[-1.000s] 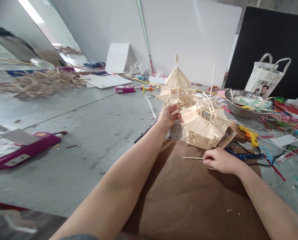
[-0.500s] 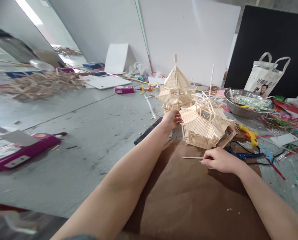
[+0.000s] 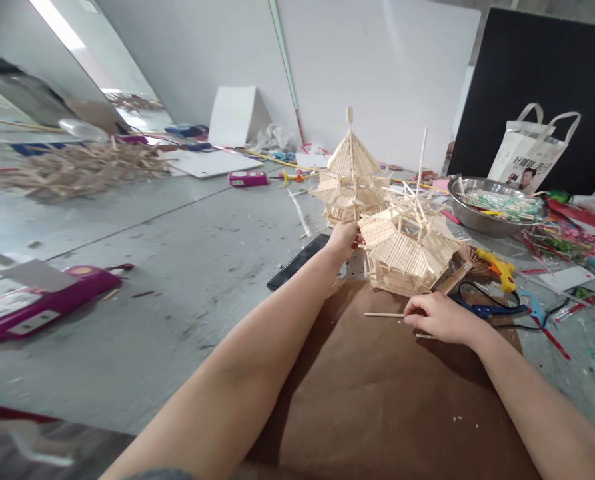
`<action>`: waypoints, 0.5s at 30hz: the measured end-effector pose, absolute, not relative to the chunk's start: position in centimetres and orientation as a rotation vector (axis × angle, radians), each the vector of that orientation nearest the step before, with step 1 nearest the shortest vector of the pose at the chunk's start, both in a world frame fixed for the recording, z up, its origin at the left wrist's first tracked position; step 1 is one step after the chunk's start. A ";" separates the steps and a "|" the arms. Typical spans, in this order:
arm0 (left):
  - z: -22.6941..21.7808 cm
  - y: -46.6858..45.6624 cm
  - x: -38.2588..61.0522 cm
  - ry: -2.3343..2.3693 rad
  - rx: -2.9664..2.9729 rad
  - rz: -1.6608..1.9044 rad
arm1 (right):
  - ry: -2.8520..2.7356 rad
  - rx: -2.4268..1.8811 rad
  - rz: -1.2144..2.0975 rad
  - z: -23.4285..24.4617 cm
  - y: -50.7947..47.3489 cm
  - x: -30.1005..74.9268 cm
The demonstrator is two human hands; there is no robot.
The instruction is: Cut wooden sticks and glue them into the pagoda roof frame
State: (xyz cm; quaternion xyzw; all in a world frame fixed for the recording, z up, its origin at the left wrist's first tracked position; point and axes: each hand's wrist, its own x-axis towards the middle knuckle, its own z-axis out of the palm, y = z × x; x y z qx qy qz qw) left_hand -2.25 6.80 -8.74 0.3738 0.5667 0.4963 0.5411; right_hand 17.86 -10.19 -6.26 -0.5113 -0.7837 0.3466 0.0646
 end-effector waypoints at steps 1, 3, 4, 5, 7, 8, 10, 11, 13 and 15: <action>-8.8 6.8 -2.3 1.352 0.901 1.185 | -2.365 -1.548 1.018 -6.2 -10.2 17.8; -8.9 7.0 -2.2 1.361 0.920 1.215 | -2.361 -1.565 0.960 -6.0 -10.2 17.8; -8.9 7.0 -2.3 1.364 0.927 1.240 | -2.356 -1.572 0.940 -6.0 -10.2 17.8; -8.9 7.1 -2.3 1.364 0.933 1.271 | -2.350 -1.576 0.926 -6.0 -10.2 17.8; -9.0 7.3 -2.3 1.360 0.941 1.338 | -2.343 -1.574 0.916 -6.1 -10.2 17.9; -9.0 7.3 -2.3 1.355 0.943 1.368 | -2.345 -1.568 0.915 -6.2 -10.2 18.0; -9.0 7.4 -2.3 1.339 0.940 1.413 | -2.352 -1.555 0.908 -6.3 -10.1 18.1; -9.0 7.4 -2.3 1.329 0.935 1.429 | -2.356 -1.549 0.906 -6.3 -10.1 18.1; -8.9 7.4 -2.4 1.309 0.918 1.452 | -2.360 -1.536 0.901 -6.4 -10.1 18.1; -8.8 7.3 -2.4 1.299 0.892 1.463 | -2.353 -1.527 0.907 -6.4 -10.0 18.1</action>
